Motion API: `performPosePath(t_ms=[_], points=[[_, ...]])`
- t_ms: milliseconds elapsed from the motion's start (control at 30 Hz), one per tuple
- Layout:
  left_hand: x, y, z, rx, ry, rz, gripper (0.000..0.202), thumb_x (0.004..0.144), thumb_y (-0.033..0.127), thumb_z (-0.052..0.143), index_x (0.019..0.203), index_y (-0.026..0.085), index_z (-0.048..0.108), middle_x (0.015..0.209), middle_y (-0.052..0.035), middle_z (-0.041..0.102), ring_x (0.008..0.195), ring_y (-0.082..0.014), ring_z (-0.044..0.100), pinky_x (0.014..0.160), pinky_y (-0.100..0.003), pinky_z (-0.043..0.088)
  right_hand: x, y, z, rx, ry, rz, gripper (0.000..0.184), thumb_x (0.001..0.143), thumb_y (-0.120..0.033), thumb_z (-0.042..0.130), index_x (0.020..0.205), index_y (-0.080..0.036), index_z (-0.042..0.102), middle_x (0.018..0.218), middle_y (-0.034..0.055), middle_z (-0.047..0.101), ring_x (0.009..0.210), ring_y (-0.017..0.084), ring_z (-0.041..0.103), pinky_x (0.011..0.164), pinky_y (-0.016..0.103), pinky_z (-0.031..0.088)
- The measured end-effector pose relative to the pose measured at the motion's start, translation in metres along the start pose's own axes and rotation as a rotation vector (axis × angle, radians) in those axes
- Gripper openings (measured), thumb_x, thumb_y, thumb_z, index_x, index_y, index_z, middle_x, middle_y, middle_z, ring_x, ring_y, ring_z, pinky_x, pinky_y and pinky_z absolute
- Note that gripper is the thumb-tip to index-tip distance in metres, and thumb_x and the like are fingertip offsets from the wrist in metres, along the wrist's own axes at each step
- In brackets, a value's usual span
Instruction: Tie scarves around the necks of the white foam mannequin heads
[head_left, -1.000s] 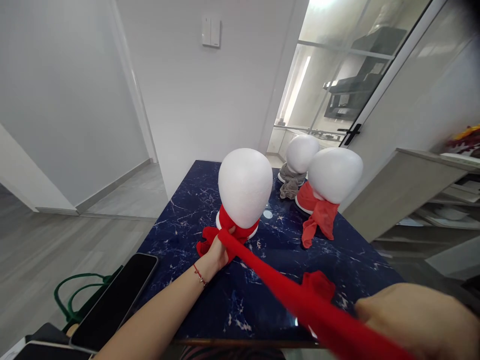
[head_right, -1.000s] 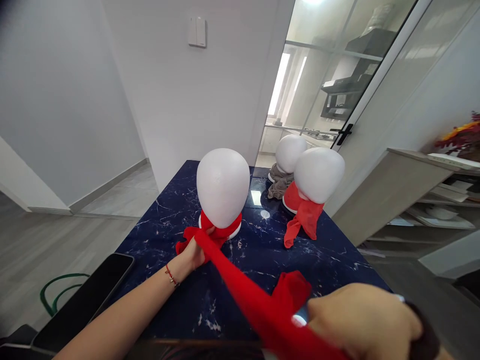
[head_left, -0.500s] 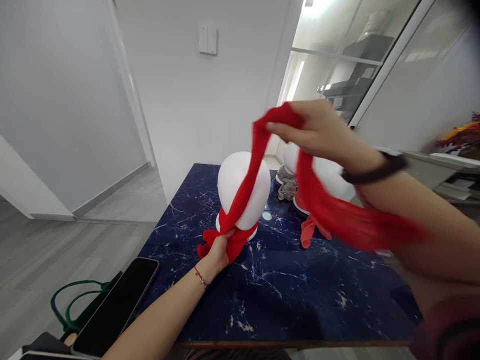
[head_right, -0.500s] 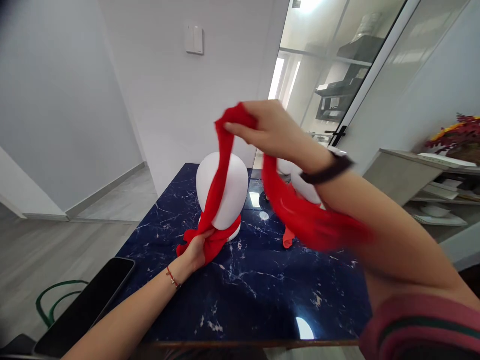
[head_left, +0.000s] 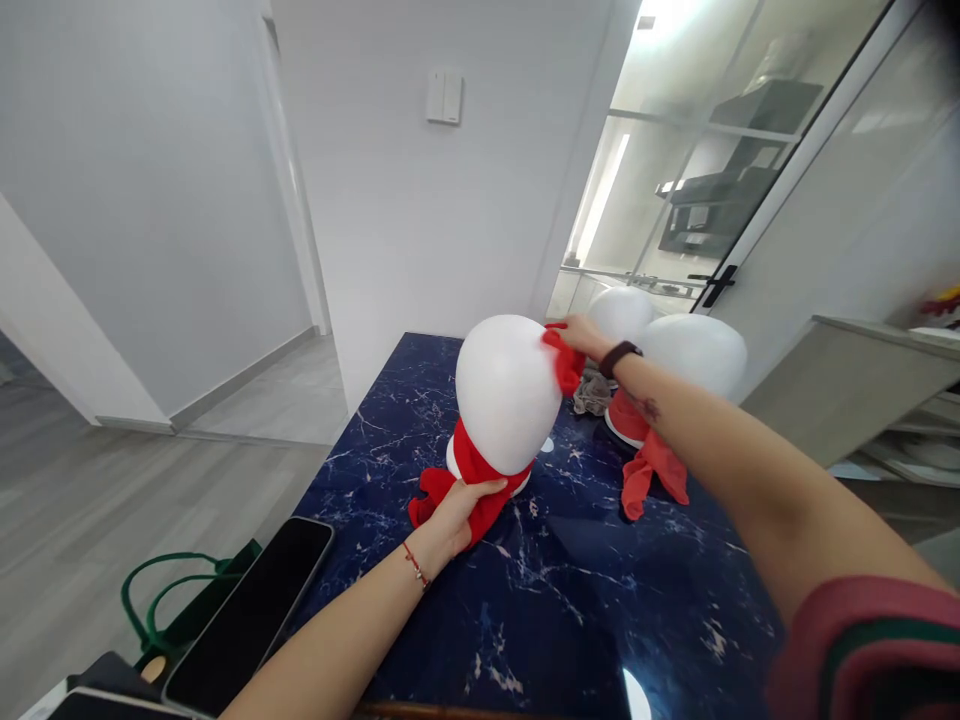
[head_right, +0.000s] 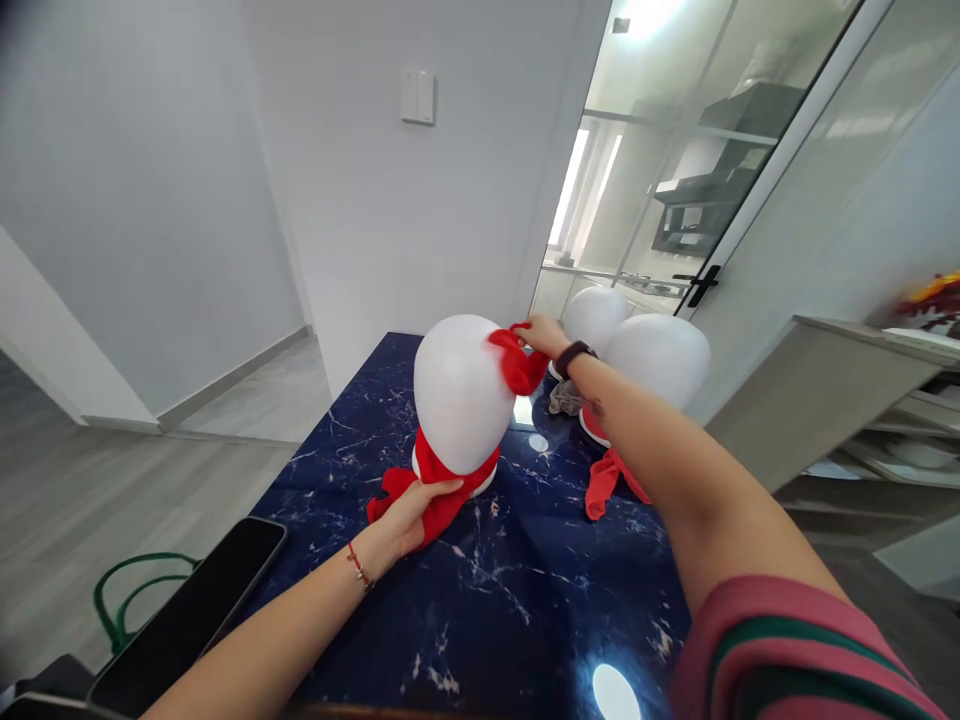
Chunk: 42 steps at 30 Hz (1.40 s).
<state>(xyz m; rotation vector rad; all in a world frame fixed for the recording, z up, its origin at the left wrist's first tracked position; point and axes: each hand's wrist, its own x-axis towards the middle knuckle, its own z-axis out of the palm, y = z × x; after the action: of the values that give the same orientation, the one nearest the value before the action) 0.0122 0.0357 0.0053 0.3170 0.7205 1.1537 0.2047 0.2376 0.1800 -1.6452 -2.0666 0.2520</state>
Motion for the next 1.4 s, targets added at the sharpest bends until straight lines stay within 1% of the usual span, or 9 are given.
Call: performPosePath(t_ms=[200, 367, 533, 667, 800, 933, 1033, 1233, 1400], points=[[0.0, -0.002, 0.0, 0.03, 0.062, 0.043, 0.044, 0.062, 0.002, 0.074, 0.104, 0.011, 0.064, 0.103, -0.0141, 0.069, 0.093, -0.024, 0.067, 0.088, -0.033, 0.054, -0.087, 0.067, -0.003, 0.072, 0.092, 0.2, 0.033, 0.085, -0.036, 0.046, 0.082, -0.009, 0.065, 0.063, 0.0062, 0.062, 0.048, 0.01, 0.047, 0.049, 0.024, 0.032], [-0.001, 0.0, 0.004, 0.018, 0.087, 0.032, 0.036, 0.069, 0.005, 0.071, 0.104, 0.01, 0.063, 0.102, -0.0134, 0.07, 0.09, -0.0226, 0.068, 0.086, -0.032, 0.055, -0.189, 0.088, 0.019, 0.291, -0.234, 0.219, 0.045, 0.079, -0.056, 0.053, 0.065, -0.013, 0.056, 0.055, 0.0019, 0.055, 0.047, 0.009, 0.043, 0.046, 0.023, 0.03], [0.002, -0.002, 0.001, 0.052, 0.064, 0.054, 0.035, 0.071, 0.007, 0.07, 0.105, 0.008, 0.062, 0.1, -0.0144, 0.07, 0.089, -0.0241, 0.068, 0.087, -0.035, 0.054, -0.298, 0.046, 0.053, 0.538, -0.683, 0.153, 0.041, 0.082, -0.049, 0.054, 0.102, -0.013, 0.058, 0.076, 0.0035, 0.061, 0.063, 0.013, 0.055, 0.055, 0.022, 0.042], [0.004, -0.004, -0.001, 0.053, -0.002, 0.069, 0.033, 0.072, 0.008, 0.069, 0.105, 0.007, 0.061, 0.098, -0.016, 0.07, 0.087, -0.0243, 0.068, 0.086, -0.036, 0.054, -0.357, -0.006, 0.057, 0.487, -0.759, 0.049, 0.034, 0.085, -0.04, 0.053, 0.112, -0.021, 0.055, 0.092, 0.0043, 0.064, 0.082, 0.016, 0.059, 0.077, 0.027, 0.047], [0.004, -0.002, 0.0, 0.093, 0.055, 0.069, 0.027, 0.073, 0.007, 0.067, 0.1, 0.006, 0.063, 0.089, -0.0146, 0.071, 0.075, -0.021, 0.069, 0.08, -0.033, 0.055, -0.359, -0.035, 0.053, 0.54, -0.81, -0.067, 0.03, 0.092, -0.041, 0.039, 0.104, -0.02, 0.056, 0.08, 0.0023, 0.065, 0.075, 0.013, 0.058, 0.076, 0.026, 0.047], [-0.002, 0.003, 0.001, 0.22, -0.006, 0.009, 0.029, 0.064, 0.002, 0.071, 0.092, 0.007, 0.065, 0.083, -0.0129, 0.071, 0.073, -0.0205, 0.068, 0.075, -0.031, 0.054, -0.318, -0.039, 0.072, 0.711, -0.758, -0.144, 0.037, 0.094, -0.048, 0.03, 0.105, -0.018, 0.049, 0.067, -0.002, 0.058, 0.047, 0.007, 0.047, 0.048, 0.017, 0.041], [-0.008, 0.006, -0.003, 0.377, -0.08, -0.008, 0.023, 0.057, 0.004, 0.073, 0.079, 0.007, 0.067, 0.071, -0.0102, 0.07, 0.066, -0.019, 0.065, 0.066, -0.028, 0.052, -0.284, -0.037, 0.099, 0.742, -0.625, -0.287, 0.036, 0.095, -0.047, 0.031, 0.092, -0.017, 0.049, 0.061, -0.0035, 0.055, 0.045, 0.006, 0.044, 0.049, 0.017, 0.038], [-0.016, 0.019, -0.021, 0.948, 0.09, 0.266, 0.015, 0.063, 0.022, 0.069, 0.07, 0.01, 0.065, 0.067, -0.0068, 0.067, 0.063, -0.0187, 0.061, 0.063, -0.029, 0.046, -0.266, -0.033, 0.149, 0.789, -0.434, -0.428, 0.037, 0.096, -0.044, 0.031, 0.078, -0.017, 0.05, 0.059, -0.0013, 0.057, 0.053, 0.008, 0.048, 0.06, 0.02, 0.04], [-0.014, 0.04, -0.036, 1.542, 0.216, 0.492, 0.009, 0.067, 0.019, 0.059, 0.06, 0.015, 0.063, 0.081, -0.0088, 0.068, 0.085, -0.024, 0.06, 0.082, -0.033, 0.043, -0.275, -0.028, 0.153, 0.846, -0.434, -0.437, 0.033, 0.095, -0.042, 0.034, 0.086, -0.017, 0.054, 0.06, -0.0021, 0.056, 0.049, 0.007, 0.046, 0.054, 0.02, 0.038]])
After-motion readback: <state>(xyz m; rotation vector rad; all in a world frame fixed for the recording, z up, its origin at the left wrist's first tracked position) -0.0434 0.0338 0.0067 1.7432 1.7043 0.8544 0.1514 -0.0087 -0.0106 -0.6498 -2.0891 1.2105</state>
